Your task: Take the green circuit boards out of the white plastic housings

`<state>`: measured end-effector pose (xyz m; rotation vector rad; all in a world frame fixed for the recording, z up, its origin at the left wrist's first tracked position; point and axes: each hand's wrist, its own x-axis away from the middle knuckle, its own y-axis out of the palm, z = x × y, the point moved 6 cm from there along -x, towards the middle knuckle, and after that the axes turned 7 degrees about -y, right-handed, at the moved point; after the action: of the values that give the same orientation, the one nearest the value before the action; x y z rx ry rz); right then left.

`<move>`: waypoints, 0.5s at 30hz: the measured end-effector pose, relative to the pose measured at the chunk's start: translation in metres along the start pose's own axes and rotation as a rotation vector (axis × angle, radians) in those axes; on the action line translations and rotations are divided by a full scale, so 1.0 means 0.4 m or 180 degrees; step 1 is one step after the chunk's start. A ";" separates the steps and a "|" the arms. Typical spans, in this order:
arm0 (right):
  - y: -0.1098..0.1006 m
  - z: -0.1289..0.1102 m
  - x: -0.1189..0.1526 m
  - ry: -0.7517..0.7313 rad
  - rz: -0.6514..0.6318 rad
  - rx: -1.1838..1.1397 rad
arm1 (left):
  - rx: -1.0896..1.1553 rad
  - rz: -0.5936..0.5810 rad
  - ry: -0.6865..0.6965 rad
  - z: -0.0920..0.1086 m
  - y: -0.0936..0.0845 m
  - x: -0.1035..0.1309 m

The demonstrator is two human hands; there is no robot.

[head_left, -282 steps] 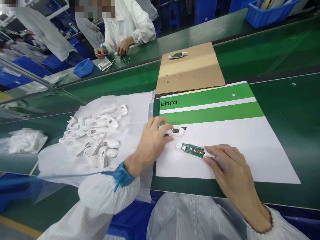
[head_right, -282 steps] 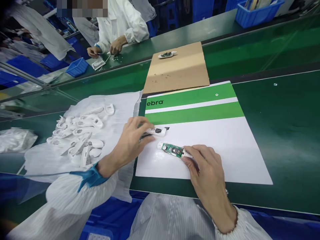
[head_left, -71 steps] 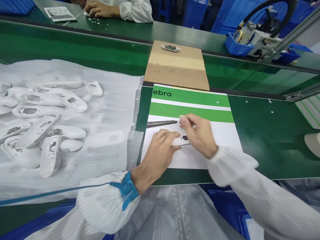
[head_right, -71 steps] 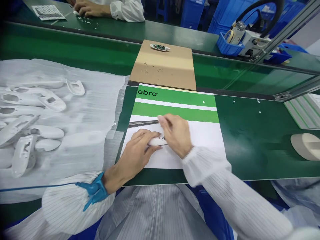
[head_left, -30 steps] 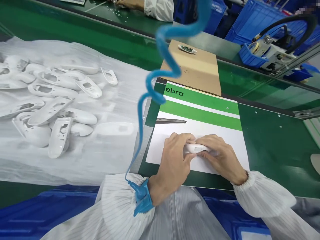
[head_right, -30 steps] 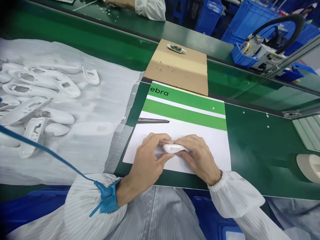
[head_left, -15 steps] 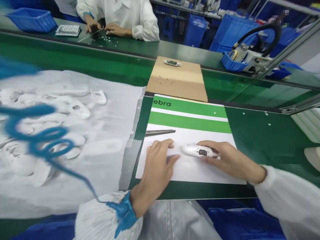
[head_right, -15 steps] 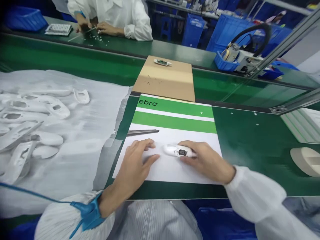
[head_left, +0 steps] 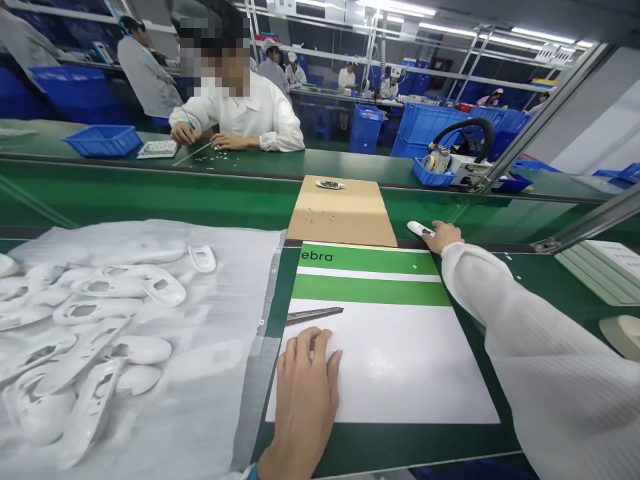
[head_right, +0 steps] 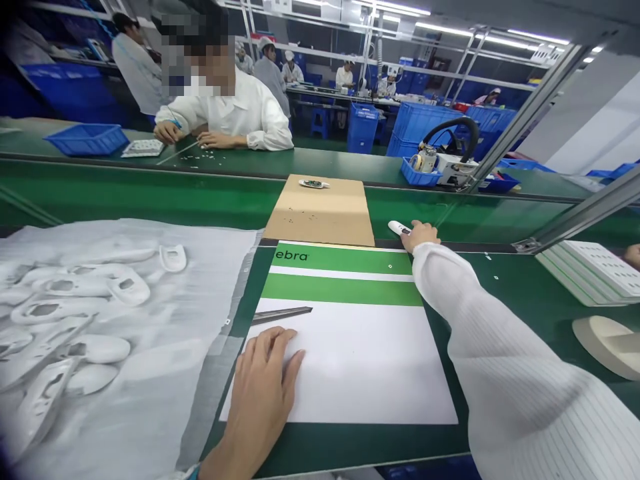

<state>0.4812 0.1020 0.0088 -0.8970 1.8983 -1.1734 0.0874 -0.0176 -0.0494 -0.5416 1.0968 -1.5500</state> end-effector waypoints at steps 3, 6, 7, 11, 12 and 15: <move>0.012 -0.038 0.044 -0.0271 0.0104 0.0031 | 0.0178 -0.0373 0.0047 -0.007 -0.038 0.006; 0.049 -0.082 0.155 -0.1126 -0.0046 -0.0137 | 0.0418 -0.0802 0.0337 -0.012 -0.112 -0.061; 0.066 -0.095 0.202 -0.1410 -0.0104 -0.0180 | 0.0422 -0.0821 0.0408 -0.017 -0.140 -0.108; 0.141 -0.123 0.349 -0.1560 -0.0230 -0.0218 | 0.0018 -0.0628 0.0616 -0.047 -0.180 -0.401; 0.152 -0.135 0.369 -0.1570 -0.0175 -0.0229 | -0.0218 -0.0601 0.0566 -0.059 -0.166 -0.488; 0.161 -0.173 0.389 -0.1652 0.0010 -0.0255 | -0.1034 -0.0569 0.0523 -0.081 -0.091 -0.732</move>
<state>0.3331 0.0223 -0.0611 -1.1153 1.5259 -0.7676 0.1270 0.2659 0.0284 -0.7585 1.4736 -1.6003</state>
